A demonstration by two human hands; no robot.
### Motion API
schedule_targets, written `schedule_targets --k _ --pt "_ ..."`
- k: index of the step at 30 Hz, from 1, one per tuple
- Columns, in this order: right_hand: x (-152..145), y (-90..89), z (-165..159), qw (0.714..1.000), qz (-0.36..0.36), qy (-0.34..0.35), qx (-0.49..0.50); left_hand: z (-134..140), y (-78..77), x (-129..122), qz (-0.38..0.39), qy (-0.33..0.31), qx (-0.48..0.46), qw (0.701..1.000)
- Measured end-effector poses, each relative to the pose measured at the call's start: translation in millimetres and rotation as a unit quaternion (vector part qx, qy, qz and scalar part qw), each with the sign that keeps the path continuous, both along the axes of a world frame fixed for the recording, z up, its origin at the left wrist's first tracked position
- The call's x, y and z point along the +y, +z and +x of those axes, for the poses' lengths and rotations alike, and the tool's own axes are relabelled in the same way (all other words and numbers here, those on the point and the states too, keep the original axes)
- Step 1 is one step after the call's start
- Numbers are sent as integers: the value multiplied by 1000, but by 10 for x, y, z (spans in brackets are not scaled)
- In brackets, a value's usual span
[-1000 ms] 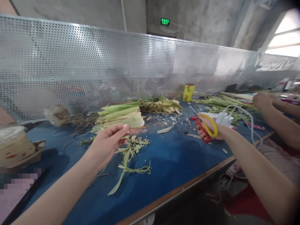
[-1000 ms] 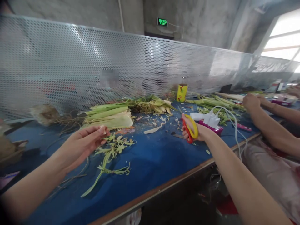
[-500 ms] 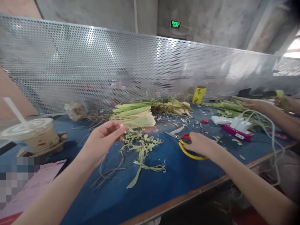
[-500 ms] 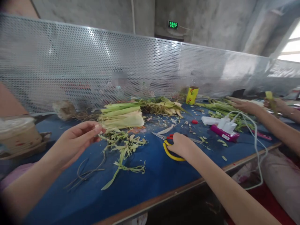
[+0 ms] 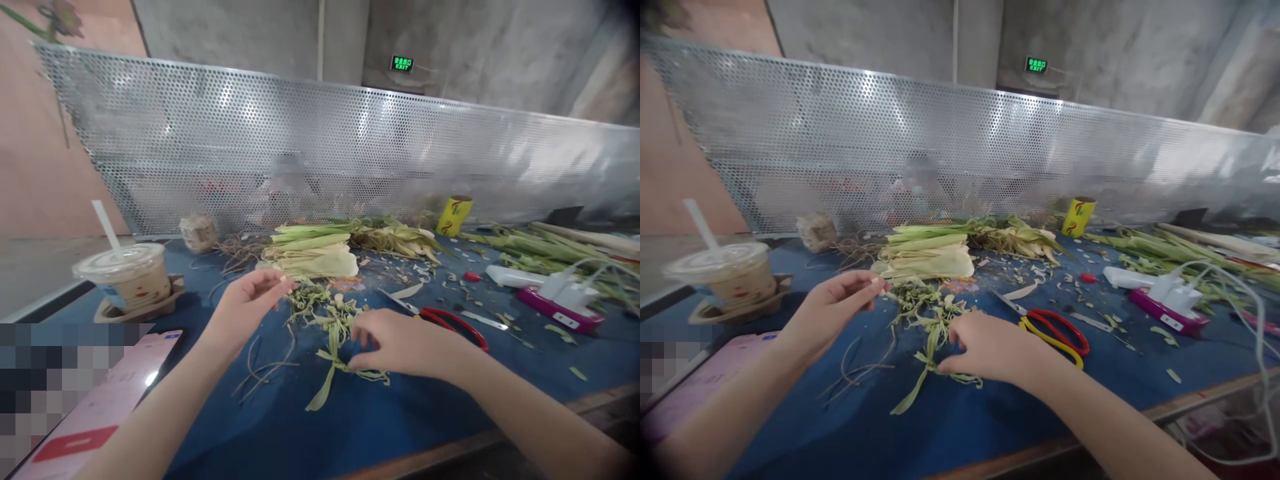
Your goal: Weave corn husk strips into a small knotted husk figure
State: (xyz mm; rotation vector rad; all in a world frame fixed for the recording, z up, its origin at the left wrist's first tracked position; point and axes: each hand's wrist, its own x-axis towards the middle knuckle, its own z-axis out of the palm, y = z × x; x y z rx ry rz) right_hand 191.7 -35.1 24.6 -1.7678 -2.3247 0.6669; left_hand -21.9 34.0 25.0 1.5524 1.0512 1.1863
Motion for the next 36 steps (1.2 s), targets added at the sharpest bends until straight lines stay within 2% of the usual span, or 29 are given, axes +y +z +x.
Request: schedule_targets --k 4,10,15,19,25,30,32,36 --pt "108 -136 -118 999 -9 48 12 7 6 -33 31 19 57 998" --pt "163 -345 -139 993 -7 51 110 1 -16 -50 40 -1 33 999" --pt "110 -298 -129 978 9 33 208 6 2 -106 52 -14 -11 998" --pt "85 -230 -160 955 15 15 295 4 46 -144 70 -12 -44 997" --pt "207 -152 -283 933 24 56 353 -12 101 -180 75 -37 -73 994" --pt "299 -241 -343 912 92 3 400 38 55 -207 65 -23 -43 997" --pt "301 -293 -335 905 96 2 414 76 21 -218 54 -38 -43 997" --pt "268 -321 -272 912 77 19 403 114 1 -224 43 -86 -49 994"
